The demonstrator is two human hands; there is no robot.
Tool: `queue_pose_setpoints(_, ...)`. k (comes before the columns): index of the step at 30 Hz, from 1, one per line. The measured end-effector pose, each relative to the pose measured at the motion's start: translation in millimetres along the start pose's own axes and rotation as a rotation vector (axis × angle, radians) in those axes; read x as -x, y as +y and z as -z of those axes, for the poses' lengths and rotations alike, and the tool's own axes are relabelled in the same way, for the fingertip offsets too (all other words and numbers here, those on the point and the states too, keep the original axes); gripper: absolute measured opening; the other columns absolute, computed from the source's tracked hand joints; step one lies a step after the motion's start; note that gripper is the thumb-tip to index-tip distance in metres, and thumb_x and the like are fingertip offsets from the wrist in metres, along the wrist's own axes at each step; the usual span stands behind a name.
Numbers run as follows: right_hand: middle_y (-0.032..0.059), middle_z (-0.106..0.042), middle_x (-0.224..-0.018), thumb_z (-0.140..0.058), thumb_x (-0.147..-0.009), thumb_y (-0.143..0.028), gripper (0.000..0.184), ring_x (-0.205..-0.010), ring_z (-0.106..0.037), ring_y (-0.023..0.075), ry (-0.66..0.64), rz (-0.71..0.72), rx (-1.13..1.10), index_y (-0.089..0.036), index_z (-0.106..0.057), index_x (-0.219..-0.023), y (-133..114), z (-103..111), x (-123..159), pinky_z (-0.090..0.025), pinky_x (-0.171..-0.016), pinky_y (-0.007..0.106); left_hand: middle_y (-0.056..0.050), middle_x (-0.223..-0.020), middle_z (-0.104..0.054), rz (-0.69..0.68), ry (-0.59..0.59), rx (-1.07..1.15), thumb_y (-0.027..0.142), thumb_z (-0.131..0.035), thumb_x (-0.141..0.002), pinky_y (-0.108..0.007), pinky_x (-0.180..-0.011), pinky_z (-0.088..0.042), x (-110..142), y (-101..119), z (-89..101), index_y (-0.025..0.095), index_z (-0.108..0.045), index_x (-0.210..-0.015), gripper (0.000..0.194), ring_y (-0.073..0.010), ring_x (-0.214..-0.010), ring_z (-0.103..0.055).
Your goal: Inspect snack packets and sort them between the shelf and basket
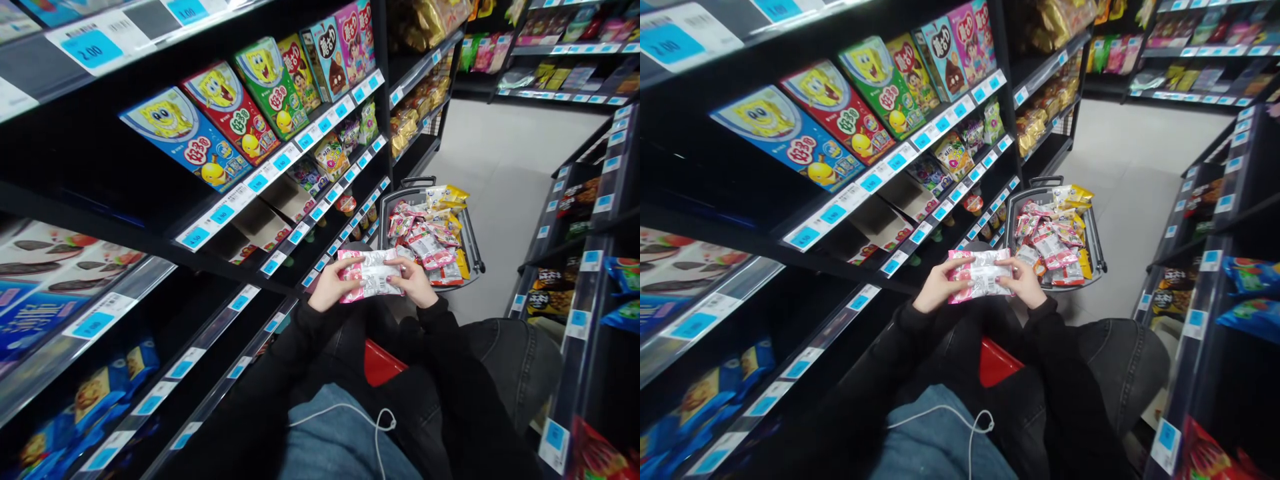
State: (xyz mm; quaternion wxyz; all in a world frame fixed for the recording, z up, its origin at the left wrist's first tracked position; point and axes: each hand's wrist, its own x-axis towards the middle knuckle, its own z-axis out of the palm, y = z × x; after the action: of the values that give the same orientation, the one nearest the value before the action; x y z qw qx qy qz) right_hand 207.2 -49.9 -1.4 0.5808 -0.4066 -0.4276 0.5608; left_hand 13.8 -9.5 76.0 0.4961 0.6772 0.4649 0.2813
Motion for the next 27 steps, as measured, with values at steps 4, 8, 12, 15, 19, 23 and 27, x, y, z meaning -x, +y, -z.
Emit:
queue_pose_setpoints(4, 0.0012, -0.061, -0.082, -0.074, -0.059, -0.031, 0.03, -0.075, -0.055, 0.0171, -0.013, -0.058, 0.017, -0.021, -0.062, -0.084, 5, 0, -1, -0.045, -0.071, 0.031, -0.006, -0.089, -0.069, 0.018, 0.009, -0.069, 0.022, -0.072, -0.058, -0.033, -0.083, -0.046, 1, -1, -3.5, 0.015, -0.071, -0.091, 0.033, -0.0225, -0.086, -0.061)
queue_pose_setpoints(8, -0.0002, -0.057, -0.074, -0.075, -0.056, -0.026, 0.021, -0.073, -0.052, 0.0159, 0.011, -0.026, 0.118, -0.02, -0.062, -0.072, 8, -1, -2, -0.042, -0.072, 0.031, -0.003, -0.072, -0.068, 0.03, 0.061, -0.108, 0.017, -0.072, -0.054, -0.029, -0.071, -0.047, 0, -1, -8.6, 0.015, -0.072, -0.076, 0.021, -0.0176, -0.069, -0.06)
queue_pose_setpoints(12, -0.0001, -0.058, -0.068, -0.073, -0.057, -0.023, 0.012, -0.076, -0.051, 0.0169, 0.069, -0.012, 0.132, -0.019, -0.064, -0.064, 9, -8, -3, -0.04, -0.077, 0.033, -0.002, -0.063, -0.066, 0.081, 0.118, -0.055, 0.015, -0.072, -0.051, -0.028, -0.065, -0.045, -3, -5, -11.9, 0.015, -0.071, -0.064, 0.013, -0.0157, -0.063, -0.058)
queue_pose_setpoints(15, -0.0003, -0.058, -0.065, -0.073, -0.055, -0.022, 0.01, -0.075, -0.052, 0.0171, 0.111, -0.024, 0.088, -0.019, -0.064, -0.059, 11, -14, -4, -0.04, -0.077, 0.033, -0.001, -0.059, -0.063, 0.117, 0.163, -0.021, 0.014, -0.071, -0.051, -0.028, -0.063, -0.043, -4, -9, -12.9, 0.015, -0.07, -0.059, 0.009, -0.0151, -0.061, -0.055)
queue_pose_setpoints(19, 0.0001, -0.059, -0.068, -0.073, -0.053, -0.022, 0.01, -0.075, -0.053, 0.0172, 0.134, -0.044, 0.019, -0.02, -0.065, -0.058, 14, -15, -4, -0.042, -0.073, 0.032, -0.001, -0.06, -0.059, 0.097, 0.249, -0.041, 0.012, -0.069, -0.05, -0.026, -0.06, -0.04, -4, -10, -13.5, 0.016, -0.07, -0.056, 0.007, -0.0137, -0.061, -0.051)
queue_pose_setpoints(23, 0.0018, -0.062, -0.073, -0.069, -0.056, -0.022, 0.006, -0.084, -0.053, 0.0199, 0.096, -0.047, -0.026, -0.021, -0.068, -0.061, 9, -11, -2, -0.043, -0.074, 0.032, -0.001, -0.066, -0.055, 0.018, 0.283, -0.051, 0.015, -0.07, -0.05, -0.026, -0.057, -0.038, -4, -9, -10.7, 0.016, -0.07, -0.054, 0.005, -0.0122, -0.06, -0.046)
queue_pose_setpoints(27, 0.0034, -0.061, -0.076, -0.063, -0.064, -0.029, 0.011, -0.086, -0.053, 0.021, 0.112, -0.039, -0.096, -0.02, -0.068, -0.062, 0, -13, 0, -0.043, -0.075, 0.033, -0.002, -0.066, -0.056, -0.028, 0.186, 0.016, 0.02, -0.064, -0.058, -0.027, -0.061, -0.039, -2, -11, -4.1, 0.018, -0.072, -0.063, 0.01, -0.0143, -0.064, -0.047)
